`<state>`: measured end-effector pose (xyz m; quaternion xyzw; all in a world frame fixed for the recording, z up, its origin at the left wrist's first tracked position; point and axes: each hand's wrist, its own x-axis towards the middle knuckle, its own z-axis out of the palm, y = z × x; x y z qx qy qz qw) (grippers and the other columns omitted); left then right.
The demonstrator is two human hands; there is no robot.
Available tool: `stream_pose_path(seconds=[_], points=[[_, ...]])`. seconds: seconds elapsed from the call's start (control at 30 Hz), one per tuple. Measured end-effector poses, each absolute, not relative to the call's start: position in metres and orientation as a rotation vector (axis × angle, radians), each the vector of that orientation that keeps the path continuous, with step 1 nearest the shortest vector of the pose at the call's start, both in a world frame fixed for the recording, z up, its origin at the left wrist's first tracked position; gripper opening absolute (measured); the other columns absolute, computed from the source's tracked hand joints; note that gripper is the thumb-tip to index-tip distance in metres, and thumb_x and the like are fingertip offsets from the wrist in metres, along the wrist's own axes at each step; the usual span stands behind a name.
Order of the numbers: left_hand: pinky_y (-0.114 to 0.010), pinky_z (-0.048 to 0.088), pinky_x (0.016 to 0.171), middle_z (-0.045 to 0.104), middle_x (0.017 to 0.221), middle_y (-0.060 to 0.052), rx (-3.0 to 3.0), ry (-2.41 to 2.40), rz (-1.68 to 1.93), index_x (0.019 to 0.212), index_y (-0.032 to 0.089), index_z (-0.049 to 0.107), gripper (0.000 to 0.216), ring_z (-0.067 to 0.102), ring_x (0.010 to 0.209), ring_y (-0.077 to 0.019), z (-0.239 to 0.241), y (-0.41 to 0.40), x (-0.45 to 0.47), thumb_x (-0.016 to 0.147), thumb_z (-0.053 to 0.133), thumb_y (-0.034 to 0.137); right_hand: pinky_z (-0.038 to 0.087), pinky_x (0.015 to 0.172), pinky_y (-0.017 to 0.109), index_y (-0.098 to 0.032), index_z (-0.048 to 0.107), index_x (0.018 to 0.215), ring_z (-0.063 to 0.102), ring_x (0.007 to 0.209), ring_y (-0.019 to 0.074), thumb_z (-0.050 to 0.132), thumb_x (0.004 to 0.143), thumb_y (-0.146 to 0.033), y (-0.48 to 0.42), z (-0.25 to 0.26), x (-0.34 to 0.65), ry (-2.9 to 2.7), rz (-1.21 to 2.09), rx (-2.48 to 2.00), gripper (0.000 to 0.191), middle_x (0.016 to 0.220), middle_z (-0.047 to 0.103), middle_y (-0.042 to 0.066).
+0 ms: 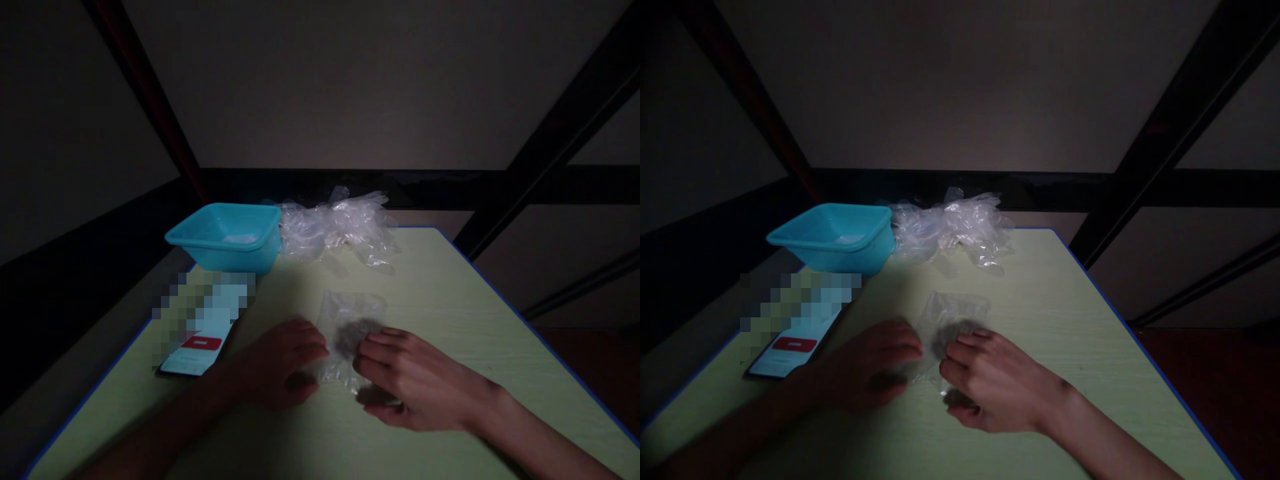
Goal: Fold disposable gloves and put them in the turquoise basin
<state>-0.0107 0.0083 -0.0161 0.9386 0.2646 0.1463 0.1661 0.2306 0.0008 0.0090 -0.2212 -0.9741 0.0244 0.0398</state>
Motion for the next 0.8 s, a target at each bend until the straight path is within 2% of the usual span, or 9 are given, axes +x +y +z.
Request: stream_pose_path(seconds=[0.17,0.43,0.63,0.8], points=[[-0.039,0.042,0.091,0.061,0.105,-0.012,2.699,0.772,0.299,0.105,0.014,0.058,0.038,0.054,0.097,-0.0256,-0.015,0.008,-0.01,0.07,0.062,0.027,0.043,0.071,0.035,-0.016,0.06,0.086,0.056,0.077,0.0208,0.054,0.079,-0.021,-0.002,0.006,0.227,-3.01,0.102,-0.706,0.011,0.082,0.062,0.006],[-0.037,0.043,0.093,0.06,0.109,-0.01,2.798,0.78,0.414,0.11,0.015,0.054,0.039,0.053,0.1,-0.0225,-0.023,0.006,-0.011,0.072,0.058,0.023,0.042,0.067,0.033,-0.013,0.058,0.087,0.055,0.072,0.0184,0.045,0.079,-0.004,0.004,-0.006,0.225,-2.95,0.083,-0.735,0.018,0.079,0.061,0.007],[-0.033,0.046,0.084,0.063,0.097,-0.008,2.959,0.735,0.457,0.094,0.014,0.057,0.019,0.054,0.089,-0.0202,-0.022,0.007,-0.009,0.075,0.052,0.016,0.04,0.065,0.031,-0.013,0.056,0.087,0.054,0.07,0.0167,0.042,0.078,-0.003,0.008,-0.002,0.228,-2.873,0.195,-0.827,0.02,0.077,0.061,0.006],[-0.032,0.047,0.08,0.064,0.089,-0.007,3.092,0.713,0.376,0.084,0.014,0.057,0.012,0.054,0.084,-0.0194,-0.024,0.006,-0.007,0.077,0.048,0.009,0.039,0.066,0.032,-0.014,0.057,0.084,0.051,0.068,0.0166,0.042,0.08,-0.008,0.006,0.004,0.23,-2.855,0.118,-0.814,0.016,0.077,0.06,0.006]])
